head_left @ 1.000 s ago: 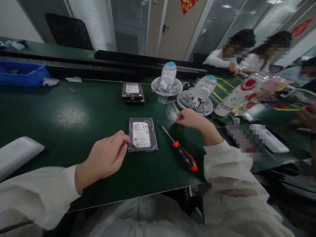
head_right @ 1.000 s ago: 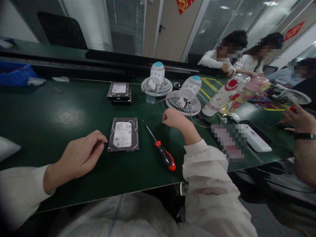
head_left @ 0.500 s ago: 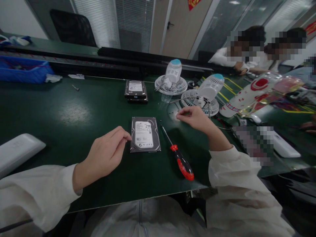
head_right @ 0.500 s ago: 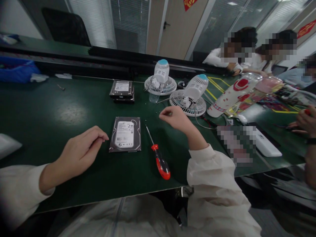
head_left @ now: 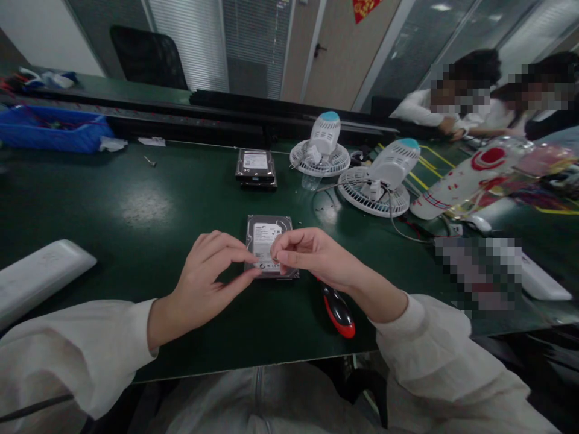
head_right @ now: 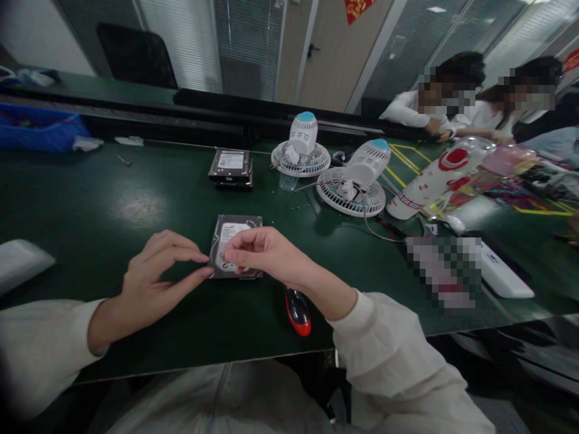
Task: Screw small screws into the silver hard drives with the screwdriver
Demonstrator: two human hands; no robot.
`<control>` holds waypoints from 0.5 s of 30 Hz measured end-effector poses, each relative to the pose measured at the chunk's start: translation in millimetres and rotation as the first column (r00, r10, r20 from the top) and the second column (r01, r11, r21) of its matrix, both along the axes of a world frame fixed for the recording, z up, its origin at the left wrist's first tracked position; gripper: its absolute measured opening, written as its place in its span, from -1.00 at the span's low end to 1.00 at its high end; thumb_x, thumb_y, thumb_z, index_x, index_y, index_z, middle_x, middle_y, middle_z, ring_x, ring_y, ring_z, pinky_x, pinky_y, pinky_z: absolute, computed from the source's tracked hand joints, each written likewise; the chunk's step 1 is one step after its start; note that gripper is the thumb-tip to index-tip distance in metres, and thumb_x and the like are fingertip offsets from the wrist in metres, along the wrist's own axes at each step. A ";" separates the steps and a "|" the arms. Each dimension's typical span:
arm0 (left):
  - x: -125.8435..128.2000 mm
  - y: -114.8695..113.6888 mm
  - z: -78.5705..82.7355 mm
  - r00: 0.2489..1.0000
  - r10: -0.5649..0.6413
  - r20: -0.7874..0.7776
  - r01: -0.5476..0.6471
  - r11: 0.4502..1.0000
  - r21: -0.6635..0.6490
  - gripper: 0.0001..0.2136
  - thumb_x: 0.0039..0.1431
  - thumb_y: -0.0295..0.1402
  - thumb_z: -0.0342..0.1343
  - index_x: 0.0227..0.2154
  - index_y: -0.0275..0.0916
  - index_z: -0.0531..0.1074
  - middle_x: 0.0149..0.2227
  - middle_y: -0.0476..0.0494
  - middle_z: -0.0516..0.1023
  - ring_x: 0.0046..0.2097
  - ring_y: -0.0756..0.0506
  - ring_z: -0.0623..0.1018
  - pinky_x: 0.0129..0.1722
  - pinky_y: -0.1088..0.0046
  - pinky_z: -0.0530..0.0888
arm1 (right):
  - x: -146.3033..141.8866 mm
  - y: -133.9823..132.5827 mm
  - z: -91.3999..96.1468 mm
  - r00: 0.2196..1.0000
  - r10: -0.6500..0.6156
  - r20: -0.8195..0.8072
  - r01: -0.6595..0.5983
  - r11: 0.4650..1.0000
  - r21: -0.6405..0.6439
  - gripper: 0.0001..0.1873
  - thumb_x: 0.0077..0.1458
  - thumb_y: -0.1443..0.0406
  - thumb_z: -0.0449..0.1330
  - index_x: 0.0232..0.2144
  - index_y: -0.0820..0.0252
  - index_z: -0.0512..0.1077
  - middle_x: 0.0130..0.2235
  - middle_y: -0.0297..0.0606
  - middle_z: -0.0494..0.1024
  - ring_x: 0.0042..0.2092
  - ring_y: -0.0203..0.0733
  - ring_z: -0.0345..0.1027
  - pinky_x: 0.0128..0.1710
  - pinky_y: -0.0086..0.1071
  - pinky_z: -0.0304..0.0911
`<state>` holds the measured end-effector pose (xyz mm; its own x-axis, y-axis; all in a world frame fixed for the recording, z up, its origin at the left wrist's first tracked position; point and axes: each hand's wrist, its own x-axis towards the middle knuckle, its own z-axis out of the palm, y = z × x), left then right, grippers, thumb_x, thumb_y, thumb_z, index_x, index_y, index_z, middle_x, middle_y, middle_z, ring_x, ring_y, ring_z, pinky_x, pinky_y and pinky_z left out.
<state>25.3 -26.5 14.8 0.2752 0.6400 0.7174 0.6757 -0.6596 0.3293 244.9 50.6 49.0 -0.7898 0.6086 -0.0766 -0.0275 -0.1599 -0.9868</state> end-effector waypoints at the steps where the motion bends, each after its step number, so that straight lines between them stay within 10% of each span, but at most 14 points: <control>1: 1.3 -0.1 0.2 1.000 -0.014 -0.007 0.014 1.000 0.005 -0.91 0.26 -0.41 0.27 -0.22 -0.17 0.47 -0.26 -0.03 0.58 -0.23 -0.08 0.55 -0.24 0.30 0.40 | -1.1 -1.5 -1.7 1.000 0.013 0.003 -0.013 1.000 -0.016 -0.67 0.01 0.13 0.42 -0.39 0.29 0.50 -0.42 -0.39 0.49 -0.40 -0.49 0.34 -0.37 -0.58 0.30; 15: 7.3 -1.8 0.3 0.993 -0.119 0.001 0.119 0.993 -0.001 -0.91 0.25 -0.46 0.27 -0.29 -0.15 0.47 -0.35 0.07 0.62 -0.30 -0.04 0.58 -0.21 0.30 0.41 | -7.4 -14.5 -13.5 0.999 0.033 0.036 -0.031 0.998 -0.051 -0.60 -0.08 0.07 0.46 -0.42 0.30 0.53 -0.43 -0.39 0.51 -0.38 -0.49 0.33 -0.31 -0.54 0.28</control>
<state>32.6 -28.3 15.2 0.3487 0.6035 0.7171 0.5919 -0.7350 0.3307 237.6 36.1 35.5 -0.8046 0.5779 -0.1364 0.0150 -0.2099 -0.9776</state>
